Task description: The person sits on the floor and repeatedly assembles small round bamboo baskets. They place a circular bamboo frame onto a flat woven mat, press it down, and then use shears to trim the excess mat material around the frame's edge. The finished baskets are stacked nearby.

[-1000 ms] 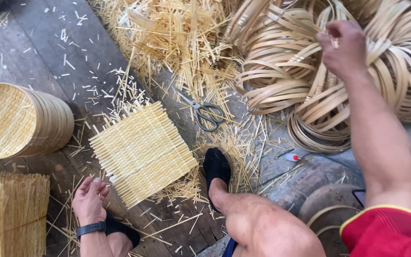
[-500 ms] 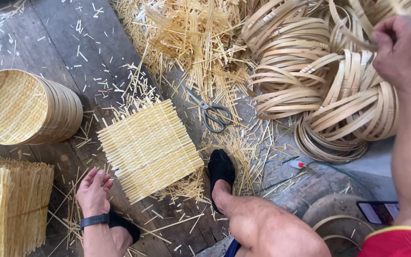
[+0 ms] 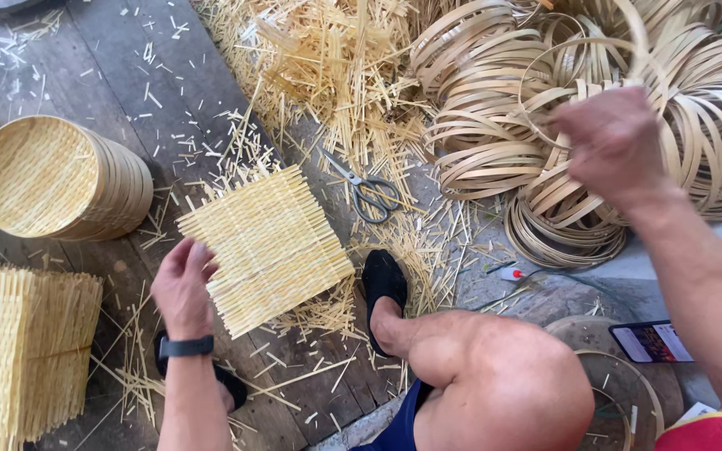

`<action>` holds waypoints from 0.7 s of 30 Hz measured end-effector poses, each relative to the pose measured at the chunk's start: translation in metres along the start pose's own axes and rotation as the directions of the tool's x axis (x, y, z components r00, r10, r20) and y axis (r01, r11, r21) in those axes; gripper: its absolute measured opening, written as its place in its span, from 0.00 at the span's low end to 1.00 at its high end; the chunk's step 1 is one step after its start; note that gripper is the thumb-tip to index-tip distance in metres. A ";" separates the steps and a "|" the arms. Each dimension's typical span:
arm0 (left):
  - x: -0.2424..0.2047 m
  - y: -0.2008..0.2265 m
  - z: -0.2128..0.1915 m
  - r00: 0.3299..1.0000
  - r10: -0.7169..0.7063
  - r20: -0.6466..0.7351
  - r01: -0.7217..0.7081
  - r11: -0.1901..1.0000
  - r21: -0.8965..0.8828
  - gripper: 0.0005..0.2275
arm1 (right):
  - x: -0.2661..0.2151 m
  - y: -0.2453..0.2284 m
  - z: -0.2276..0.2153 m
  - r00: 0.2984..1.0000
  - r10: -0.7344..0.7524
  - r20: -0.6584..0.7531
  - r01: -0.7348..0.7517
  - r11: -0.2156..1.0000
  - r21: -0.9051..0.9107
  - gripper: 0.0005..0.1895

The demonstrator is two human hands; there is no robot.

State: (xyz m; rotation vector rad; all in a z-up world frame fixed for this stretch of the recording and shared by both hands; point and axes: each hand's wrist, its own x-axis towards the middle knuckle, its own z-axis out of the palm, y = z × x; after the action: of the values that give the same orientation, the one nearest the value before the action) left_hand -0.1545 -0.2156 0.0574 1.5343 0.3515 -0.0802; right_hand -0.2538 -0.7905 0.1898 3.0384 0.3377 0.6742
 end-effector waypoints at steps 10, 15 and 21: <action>0.006 0.030 0.069 0.935 -0.010 0.355 0.291 0.593 -0.750 0.15 | 0.114 -0.195 0.012 0.793 -0.597 -0.121 0.587 0.694 0.417 0.13; 0.001 0.015 0.037 0.941 -0.101 0.323 0.309 0.644 -0.700 0.13 | 0.155 -0.202 0.051 0.962 0.048 0.269 -0.256 0.507 0.823 0.20; 0.008 0.009 0.013 0.924 -0.235 0.301 0.373 0.727 -0.576 0.13 | 0.153 -0.225 0.121 0.655 -0.164 0.737 -0.742 -0.320 0.589 0.20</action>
State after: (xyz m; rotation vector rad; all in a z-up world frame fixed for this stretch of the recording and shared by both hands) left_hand -0.1422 -0.2268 0.0639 0.7778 0.4118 -0.3507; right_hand -0.1145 -0.5345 0.1304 4.4336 -0.4842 -1.9834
